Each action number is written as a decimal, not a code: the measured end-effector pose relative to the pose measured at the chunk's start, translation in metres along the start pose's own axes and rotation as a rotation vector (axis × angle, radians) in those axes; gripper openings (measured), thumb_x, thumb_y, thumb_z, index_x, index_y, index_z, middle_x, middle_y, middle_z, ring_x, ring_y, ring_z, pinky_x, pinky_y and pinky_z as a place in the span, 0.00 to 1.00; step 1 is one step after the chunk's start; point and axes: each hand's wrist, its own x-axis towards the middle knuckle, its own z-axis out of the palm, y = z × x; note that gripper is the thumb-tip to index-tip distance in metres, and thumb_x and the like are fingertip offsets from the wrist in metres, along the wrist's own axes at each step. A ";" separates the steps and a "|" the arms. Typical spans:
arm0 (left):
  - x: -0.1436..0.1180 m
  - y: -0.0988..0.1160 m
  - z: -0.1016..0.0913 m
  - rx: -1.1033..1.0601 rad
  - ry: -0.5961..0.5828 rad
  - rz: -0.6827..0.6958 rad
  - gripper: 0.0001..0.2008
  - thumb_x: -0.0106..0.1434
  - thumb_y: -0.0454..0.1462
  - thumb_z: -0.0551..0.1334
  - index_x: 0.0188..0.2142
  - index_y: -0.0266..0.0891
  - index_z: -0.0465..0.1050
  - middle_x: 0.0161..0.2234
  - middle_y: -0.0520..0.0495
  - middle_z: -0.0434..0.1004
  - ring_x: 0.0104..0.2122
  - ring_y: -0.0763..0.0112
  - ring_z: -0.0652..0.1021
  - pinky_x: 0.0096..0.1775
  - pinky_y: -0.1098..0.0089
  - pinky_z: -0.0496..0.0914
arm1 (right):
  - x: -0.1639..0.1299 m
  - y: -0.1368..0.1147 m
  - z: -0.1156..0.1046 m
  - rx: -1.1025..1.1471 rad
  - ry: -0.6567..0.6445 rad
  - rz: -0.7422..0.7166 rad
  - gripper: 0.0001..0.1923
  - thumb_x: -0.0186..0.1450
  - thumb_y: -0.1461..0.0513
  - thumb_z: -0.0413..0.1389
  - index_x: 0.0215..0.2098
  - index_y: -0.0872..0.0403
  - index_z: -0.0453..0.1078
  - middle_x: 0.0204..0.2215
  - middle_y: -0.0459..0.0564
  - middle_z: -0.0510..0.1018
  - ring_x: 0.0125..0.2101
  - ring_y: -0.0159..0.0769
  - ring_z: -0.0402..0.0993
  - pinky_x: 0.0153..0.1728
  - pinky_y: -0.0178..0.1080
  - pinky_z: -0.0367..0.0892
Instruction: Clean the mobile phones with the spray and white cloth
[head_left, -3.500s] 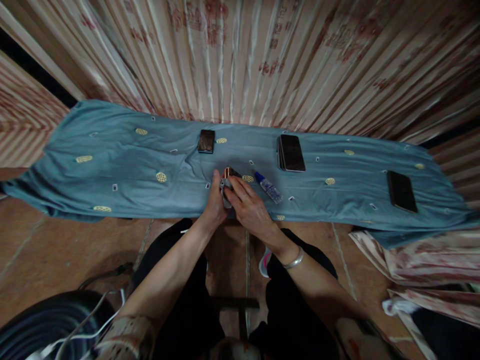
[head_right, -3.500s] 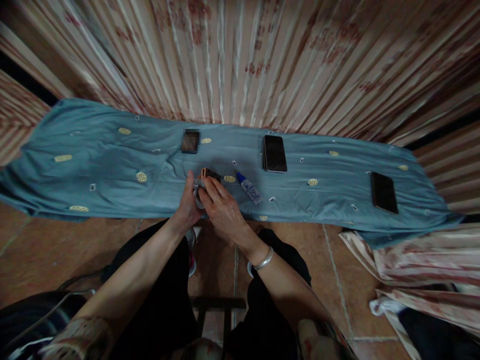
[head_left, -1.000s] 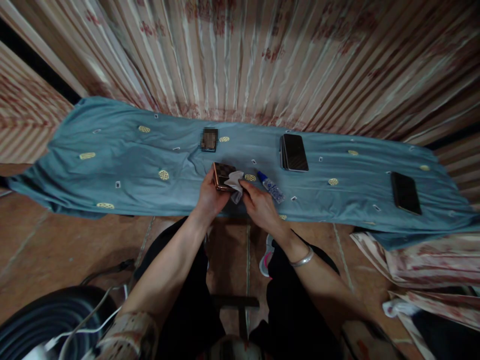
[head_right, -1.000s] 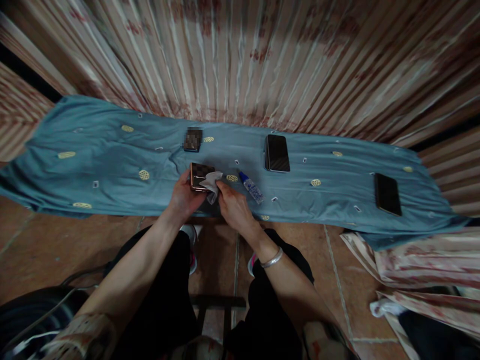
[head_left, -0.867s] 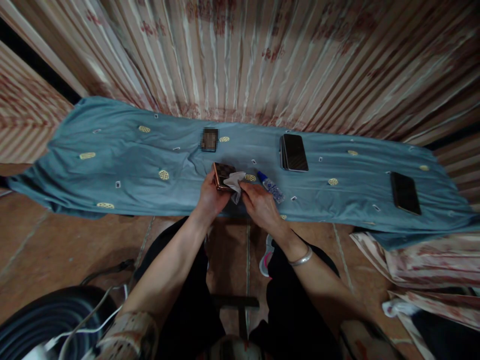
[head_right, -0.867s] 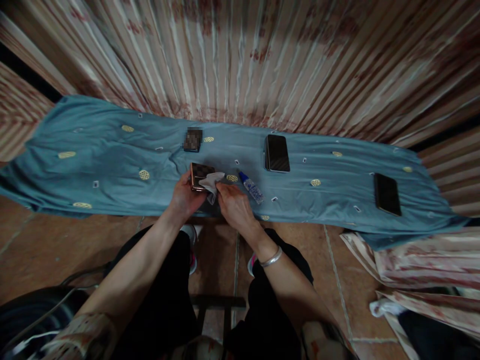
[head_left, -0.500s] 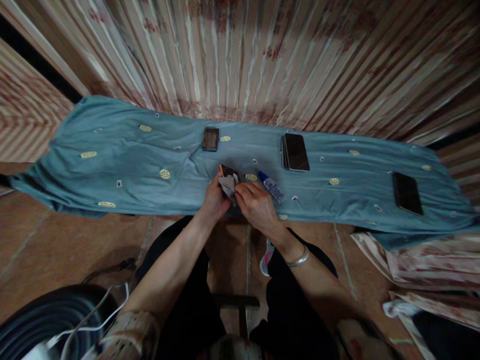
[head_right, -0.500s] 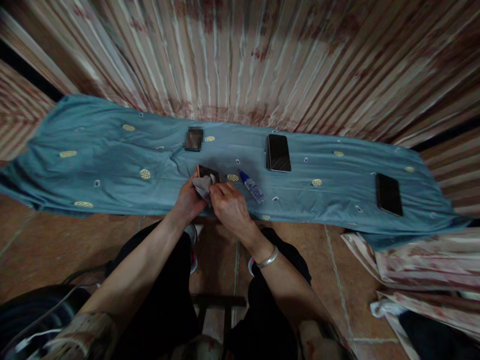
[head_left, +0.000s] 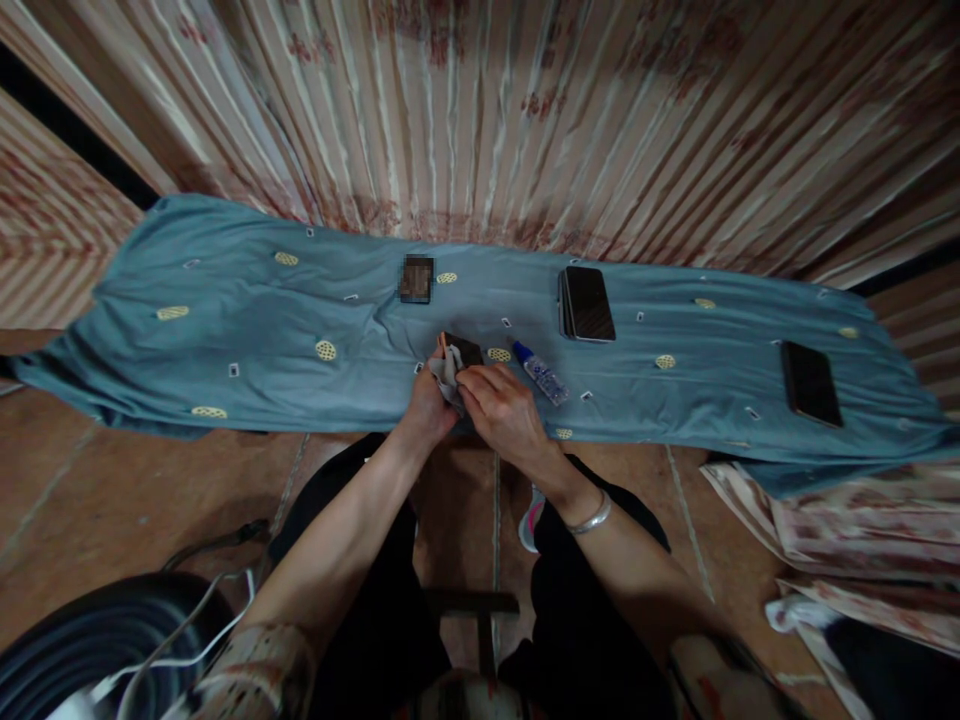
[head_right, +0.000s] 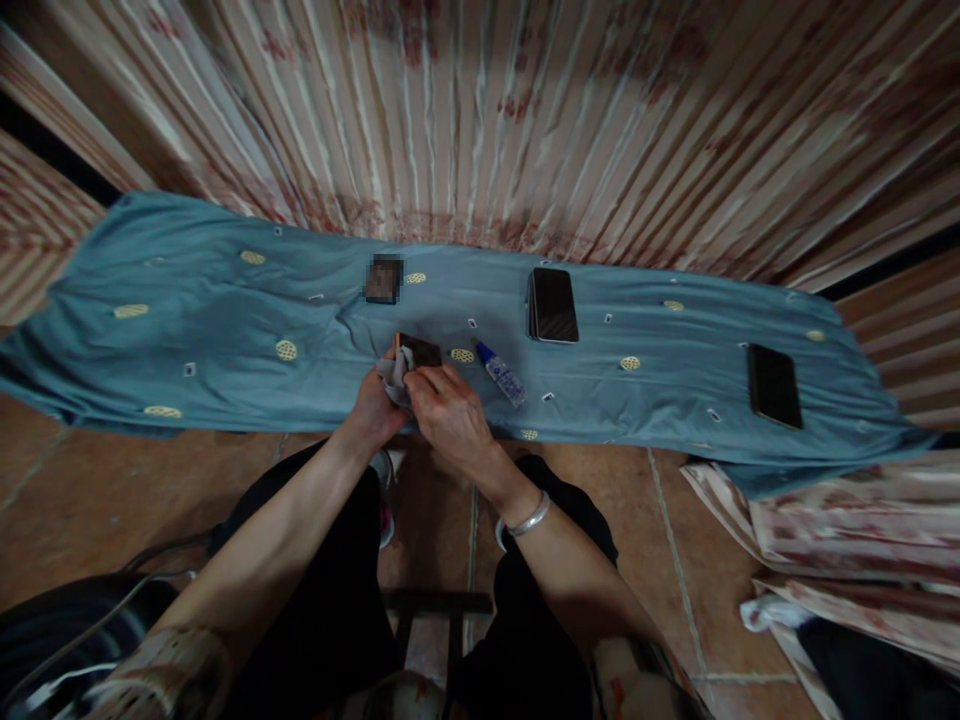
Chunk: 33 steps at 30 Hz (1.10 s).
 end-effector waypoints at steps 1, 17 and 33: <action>-0.001 -0.001 0.001 -0.013 -0.004 -0.002 0.26 0.76 0.32 0.49 0.20 0.38 0.67 0.16 0.55 0.67 0.17 0.80 0.68 0.25 0.77 0.62 | 0.000 0.001 0.000 0.016 0.005 0.010 0.14 0.77 0.66 0.50 0.48 0.53 0.79 0.45 0.56 0.83 0.45 0.41 0.78 0.53 0.42 0.73; -0.012 -0.008 0.002 -0.029 -0.076 -0.019 0.22 0.75 0.33 0.49 0.28 0.40 0.75 0.24 0.52 0.76 0.26 0.75 0.76 0.38 0.77 0.71 | 0.004 0.011 0.001 -0.074 0.029 0.044 0.16 0.76 0.67 0.49 0.50 0.52 0.79 0.46 0.57 0.83 0.48 0.43 0.78 0.54 0.45 0.74; -0.014 -0.017 -0.005 0.126 -0.107 -0.072 0.19 0.77 0.38 0.50 0.38 0.40 0.79 0.32 0.50 0.82 0.41 0.68 0.82 0.50 0.70 0.74 | 0.006 0.026 0.004 -0.102 0.064 0.076 0.19 0.78 0.59 0.49 0.59 0.56 0.76 0.53 0.61 0.80 0.51 0.47 0.76 0.58 0.50 0.72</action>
